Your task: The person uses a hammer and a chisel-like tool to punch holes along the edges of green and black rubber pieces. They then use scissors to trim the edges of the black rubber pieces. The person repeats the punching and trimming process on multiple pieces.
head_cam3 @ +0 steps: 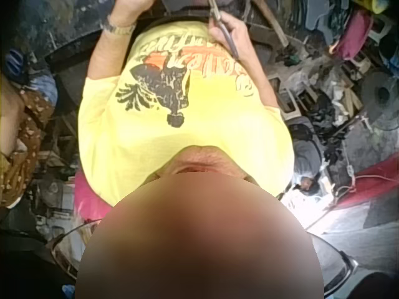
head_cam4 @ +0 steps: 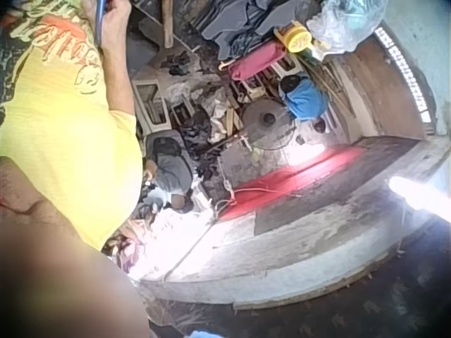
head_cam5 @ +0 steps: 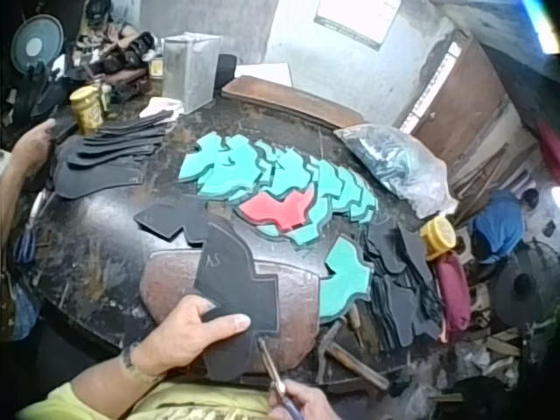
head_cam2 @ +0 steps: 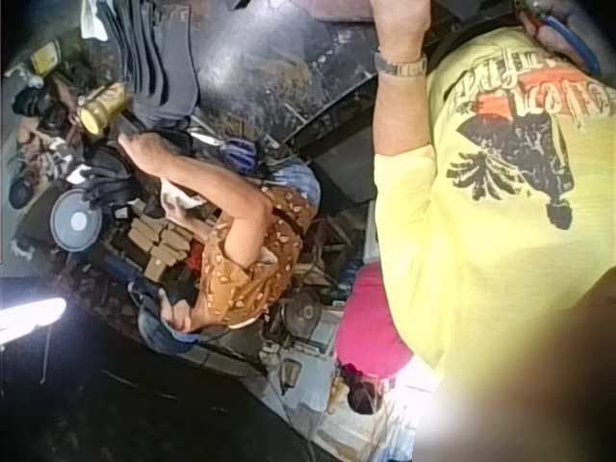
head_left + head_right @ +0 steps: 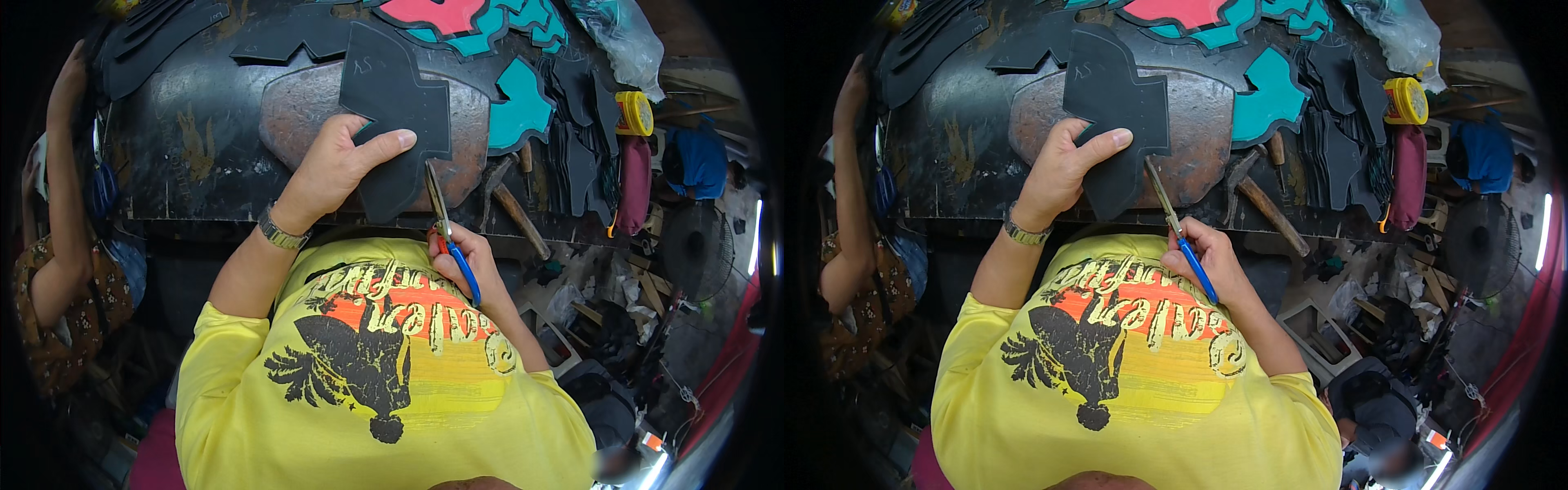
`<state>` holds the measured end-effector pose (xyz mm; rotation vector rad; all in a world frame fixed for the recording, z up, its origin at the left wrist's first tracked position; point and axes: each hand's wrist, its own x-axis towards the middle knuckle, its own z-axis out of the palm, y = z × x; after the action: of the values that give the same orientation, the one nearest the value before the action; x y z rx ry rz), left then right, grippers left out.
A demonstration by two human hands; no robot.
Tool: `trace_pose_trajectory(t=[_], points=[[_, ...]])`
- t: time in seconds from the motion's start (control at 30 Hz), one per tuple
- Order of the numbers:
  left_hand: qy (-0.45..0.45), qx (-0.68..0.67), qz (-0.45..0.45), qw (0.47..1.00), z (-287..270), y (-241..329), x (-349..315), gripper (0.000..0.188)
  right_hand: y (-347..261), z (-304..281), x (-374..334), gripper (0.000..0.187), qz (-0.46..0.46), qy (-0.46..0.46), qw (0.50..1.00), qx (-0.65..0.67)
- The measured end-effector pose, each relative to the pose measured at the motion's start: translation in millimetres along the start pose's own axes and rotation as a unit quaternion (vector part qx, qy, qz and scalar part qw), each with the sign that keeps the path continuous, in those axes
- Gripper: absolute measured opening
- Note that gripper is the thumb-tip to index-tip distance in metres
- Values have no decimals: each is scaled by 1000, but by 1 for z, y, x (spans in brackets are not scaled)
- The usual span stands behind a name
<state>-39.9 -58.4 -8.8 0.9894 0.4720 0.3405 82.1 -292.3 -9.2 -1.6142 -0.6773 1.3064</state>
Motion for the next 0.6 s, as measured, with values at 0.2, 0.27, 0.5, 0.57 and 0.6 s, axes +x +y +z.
trace_pose_trajectory(t=[0.2,0.27,0.5,0.57,0.6], points=[[-7,9,1,1000,-1,1,0,24,2,-2,2,32,-15,-21,1000,0],[-7,20,6,1000,-1,1,0,24,2,-2,1,32,-12,-22,1000,2],[-6,43,12,999,-3,1,1,24,3,-1,2,30,-18,-18,1000,-8],[-9,36,14,999,-3,1,1,25,4,-1,2,29,-13,-19,1000,3],[-6,31,6,999,-3,0,1,25,4,-1,3,29,-13,-20,1000,8]])
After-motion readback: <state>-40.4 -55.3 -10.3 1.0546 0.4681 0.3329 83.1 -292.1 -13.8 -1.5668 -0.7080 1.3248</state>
